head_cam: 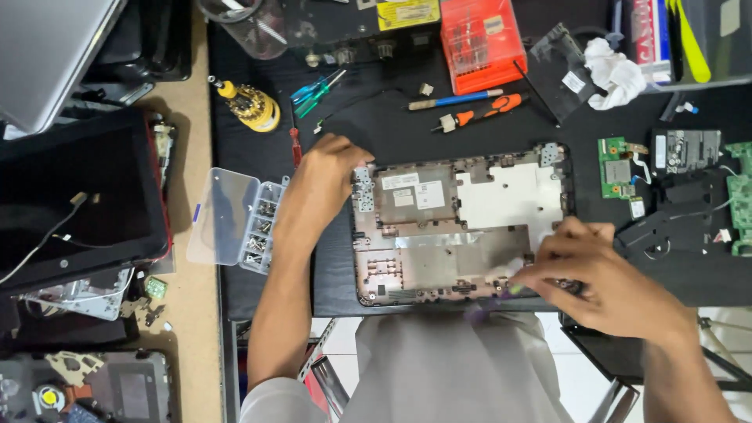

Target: The person is cleaning the internal chassis of a laptop using a small brush and a prying tool to remove dust and manipulate components.

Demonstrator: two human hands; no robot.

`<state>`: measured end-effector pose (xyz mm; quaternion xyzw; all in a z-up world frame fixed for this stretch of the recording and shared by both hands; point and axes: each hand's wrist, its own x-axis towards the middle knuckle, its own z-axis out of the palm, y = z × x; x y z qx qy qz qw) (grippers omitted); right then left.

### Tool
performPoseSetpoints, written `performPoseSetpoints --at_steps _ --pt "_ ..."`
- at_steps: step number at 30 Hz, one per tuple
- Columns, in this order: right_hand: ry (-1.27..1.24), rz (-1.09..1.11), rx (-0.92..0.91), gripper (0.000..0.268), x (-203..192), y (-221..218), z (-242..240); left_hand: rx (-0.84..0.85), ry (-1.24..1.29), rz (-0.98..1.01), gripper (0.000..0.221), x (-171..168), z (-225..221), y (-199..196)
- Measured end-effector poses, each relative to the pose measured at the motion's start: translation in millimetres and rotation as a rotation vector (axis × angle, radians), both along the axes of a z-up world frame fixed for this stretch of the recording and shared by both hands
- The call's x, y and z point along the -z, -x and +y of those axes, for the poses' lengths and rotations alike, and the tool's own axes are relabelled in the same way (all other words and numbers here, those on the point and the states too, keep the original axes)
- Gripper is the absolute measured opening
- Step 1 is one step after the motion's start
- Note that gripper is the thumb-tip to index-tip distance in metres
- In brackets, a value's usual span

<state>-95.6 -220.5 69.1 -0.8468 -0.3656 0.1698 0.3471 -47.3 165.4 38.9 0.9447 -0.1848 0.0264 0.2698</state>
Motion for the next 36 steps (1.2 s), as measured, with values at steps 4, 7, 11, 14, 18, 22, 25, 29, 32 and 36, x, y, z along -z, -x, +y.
performPoseSetpoints --at_steps 4,7,11,14,18,22,25,29,32,36 --pt "0.025 -0.181 0.249 0.022 16.1 13.0 -26.0 0.015 -0.015 -0.043 0.049 1.2 1.5 0.4" --pt "0.087 -0.07 0.152 0.023 9.3 17.8 -31.7 0.033 0.003 -0.045 0.055 -1.4 2.2 0.6" --pt "-0.012 -0.181 0.261 0.017 11.0 18.2 -44.9 0.021 0.017 -0.049 0.053 -2.6 -0.6 0.8" --pt "0.036 -0.139 0.278 0.018 9.5 17.7 -59.2 0.026 0.029 -0.077 0.046 -0.7 -0.3 -1.4" --pt "0.077 -0.264 0.385 0.018 3.4 12.0 -62.7 0.015 0.009 -0.086 0.043 1.1 0.9 -3.8" --pt "0.161 0.107 0.285 0.024 -4.8 12.6 -86.1 0.029 -0.008 -0.083 0.039 3.5 1.0 -4.1" --pt "0.099 -0.141 0.398 0.014 -4.4 17.9 -83.5 0.007 -0.009 -0.05 0.036 2.0 -0.8 -1.5" --pt "0.173 -0.385 0.455 0.016 -3.1 15.9 -89.1 -0.027 -0.04 -0.019 0.039 -0.2 -2.1 -2.0" --pt "0.169 -0.47 0.472 0.019 -4.9 7.2 -83.6 -0.032 -0.053 -0.013 0.038 2.5 0.5 -2.6" --pt "0.282 -0.461 0.371 0.025 -12.0 -3.0 -69.3 -0.041 -0.043 -0.004 0.04 -2.3 -2.0 -0.3"
